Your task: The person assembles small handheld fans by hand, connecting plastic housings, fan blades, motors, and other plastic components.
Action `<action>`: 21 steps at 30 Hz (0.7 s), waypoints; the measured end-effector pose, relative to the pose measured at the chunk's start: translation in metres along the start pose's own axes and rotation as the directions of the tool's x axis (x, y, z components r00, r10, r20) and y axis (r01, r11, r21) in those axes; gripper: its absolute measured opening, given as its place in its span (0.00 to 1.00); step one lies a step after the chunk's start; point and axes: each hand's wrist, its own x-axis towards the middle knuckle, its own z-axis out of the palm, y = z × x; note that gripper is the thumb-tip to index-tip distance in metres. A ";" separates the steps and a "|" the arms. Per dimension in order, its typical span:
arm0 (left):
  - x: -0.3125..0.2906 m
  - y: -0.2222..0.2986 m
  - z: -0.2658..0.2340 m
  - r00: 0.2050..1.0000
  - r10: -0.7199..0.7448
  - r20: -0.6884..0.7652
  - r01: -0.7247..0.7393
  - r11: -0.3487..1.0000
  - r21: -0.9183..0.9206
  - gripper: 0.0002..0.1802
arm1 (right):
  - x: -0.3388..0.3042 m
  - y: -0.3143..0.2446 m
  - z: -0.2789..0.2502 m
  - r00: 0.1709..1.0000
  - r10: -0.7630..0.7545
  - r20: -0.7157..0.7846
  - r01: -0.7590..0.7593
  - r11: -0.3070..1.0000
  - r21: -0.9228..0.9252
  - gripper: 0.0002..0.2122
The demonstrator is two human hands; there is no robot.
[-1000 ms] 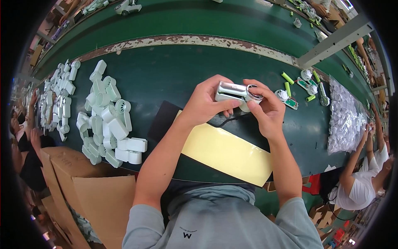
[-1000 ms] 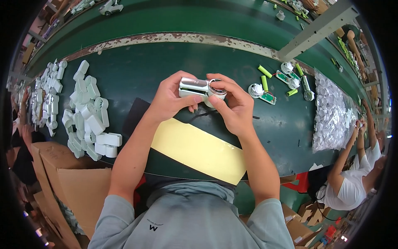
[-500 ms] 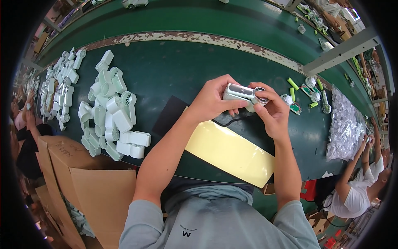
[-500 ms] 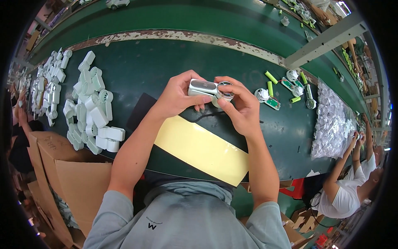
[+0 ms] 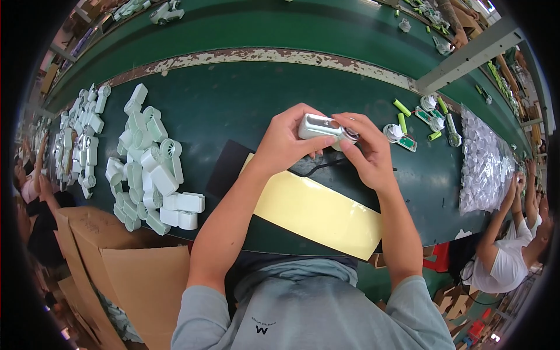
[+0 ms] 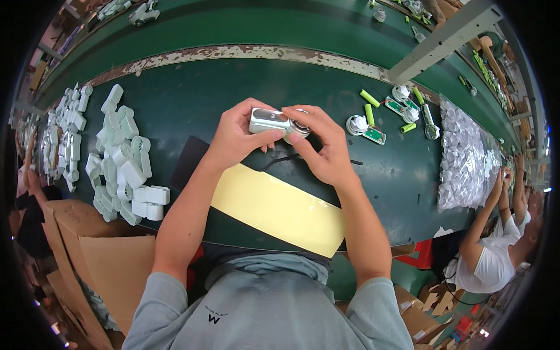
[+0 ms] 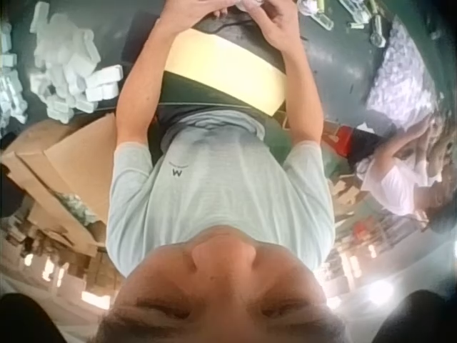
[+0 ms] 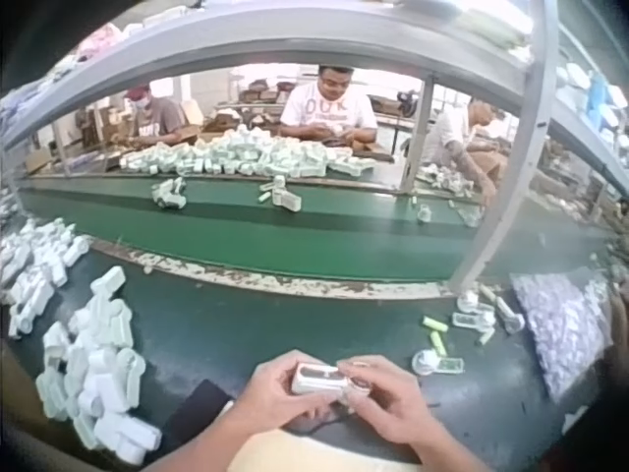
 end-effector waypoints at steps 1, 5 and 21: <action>0.001 -0.002 -0.002 1.000 -0.001 0.007 0.002 0.996 -0.088 0.16 | 0.000 -0.003 0.001 1.000 -0.031 0.003 0.031 0.997 -0.067 0.19; 0.001 -0.014 -0.002 0.989 0.139 0.041 -0.135 0.987 -0.088 0.14 | -0.002 -0.015 0.008 0.999 -0.011 -0.042 0.009 0.998 -0.061 0.20; -0.010 -0.008 0.027 0.933 0.304 0.192 -0.358 0.832 0.424 0.21 | -0.001 -0.019 0.008 0.920 -0.099 -0.378 -0.082 0.898 -0.433 0.25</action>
